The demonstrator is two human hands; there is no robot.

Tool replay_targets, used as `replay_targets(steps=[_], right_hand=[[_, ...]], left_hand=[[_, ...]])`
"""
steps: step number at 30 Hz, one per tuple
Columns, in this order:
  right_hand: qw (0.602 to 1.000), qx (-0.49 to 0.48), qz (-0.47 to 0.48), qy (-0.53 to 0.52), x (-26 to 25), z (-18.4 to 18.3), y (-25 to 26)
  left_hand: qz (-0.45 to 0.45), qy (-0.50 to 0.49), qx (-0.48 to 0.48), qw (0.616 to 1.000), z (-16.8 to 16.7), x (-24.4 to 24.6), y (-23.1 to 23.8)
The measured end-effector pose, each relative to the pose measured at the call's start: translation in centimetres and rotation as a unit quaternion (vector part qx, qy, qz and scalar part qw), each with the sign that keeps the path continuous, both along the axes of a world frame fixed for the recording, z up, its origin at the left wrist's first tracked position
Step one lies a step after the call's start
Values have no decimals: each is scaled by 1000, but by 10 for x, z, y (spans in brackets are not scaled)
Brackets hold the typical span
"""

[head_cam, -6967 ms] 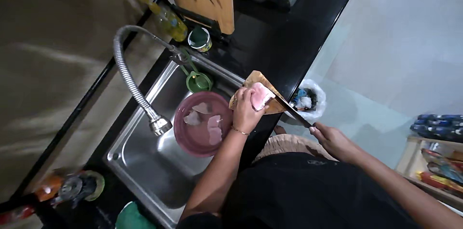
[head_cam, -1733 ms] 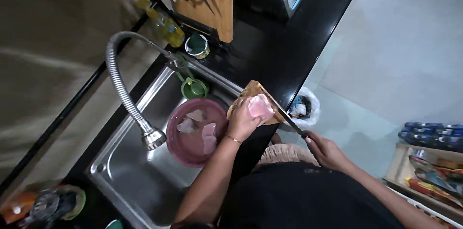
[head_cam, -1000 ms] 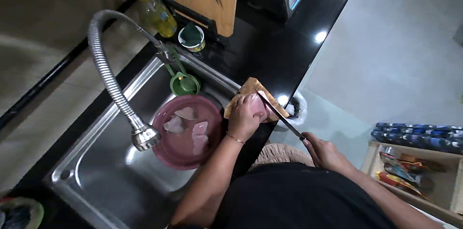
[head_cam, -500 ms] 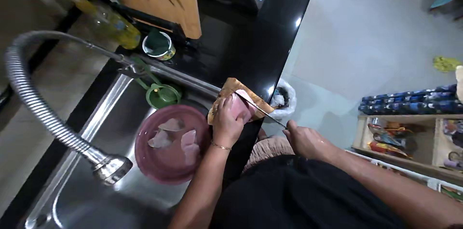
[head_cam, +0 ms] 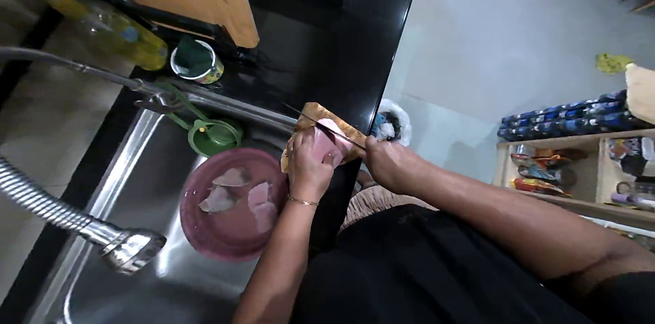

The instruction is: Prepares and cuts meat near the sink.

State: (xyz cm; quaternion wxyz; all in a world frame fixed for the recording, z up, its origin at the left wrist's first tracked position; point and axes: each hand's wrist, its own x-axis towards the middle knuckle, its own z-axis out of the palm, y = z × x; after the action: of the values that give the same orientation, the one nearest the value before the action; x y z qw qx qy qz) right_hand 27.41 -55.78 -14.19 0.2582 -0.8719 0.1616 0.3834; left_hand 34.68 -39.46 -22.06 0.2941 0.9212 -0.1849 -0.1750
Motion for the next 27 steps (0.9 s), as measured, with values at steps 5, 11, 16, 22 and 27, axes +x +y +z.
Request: replay_targets(steps=[5, 11, 16, 22, 27], right_hand=[[1000, -2, -14, 17, -17, 9, -4], [998, -10, -18, 60, -26, 22, -7], [1000, -2, 12, 24, 13, 2, 4], [1000, -26, 15, 2, 9, 1, 10], [997, -39, -10, 71, -29, 19, -5]], left_hand=[[24, 6, 12, 1000, 6, -1, -5], [16, -41, -37, 998, -8, -5, -1], [12, -32, -37, 999, -2, -5, -1], [26, 1, -3, 1000, 2, -4, -5], [30, 12, -3, 999, -2, -3, -3]])
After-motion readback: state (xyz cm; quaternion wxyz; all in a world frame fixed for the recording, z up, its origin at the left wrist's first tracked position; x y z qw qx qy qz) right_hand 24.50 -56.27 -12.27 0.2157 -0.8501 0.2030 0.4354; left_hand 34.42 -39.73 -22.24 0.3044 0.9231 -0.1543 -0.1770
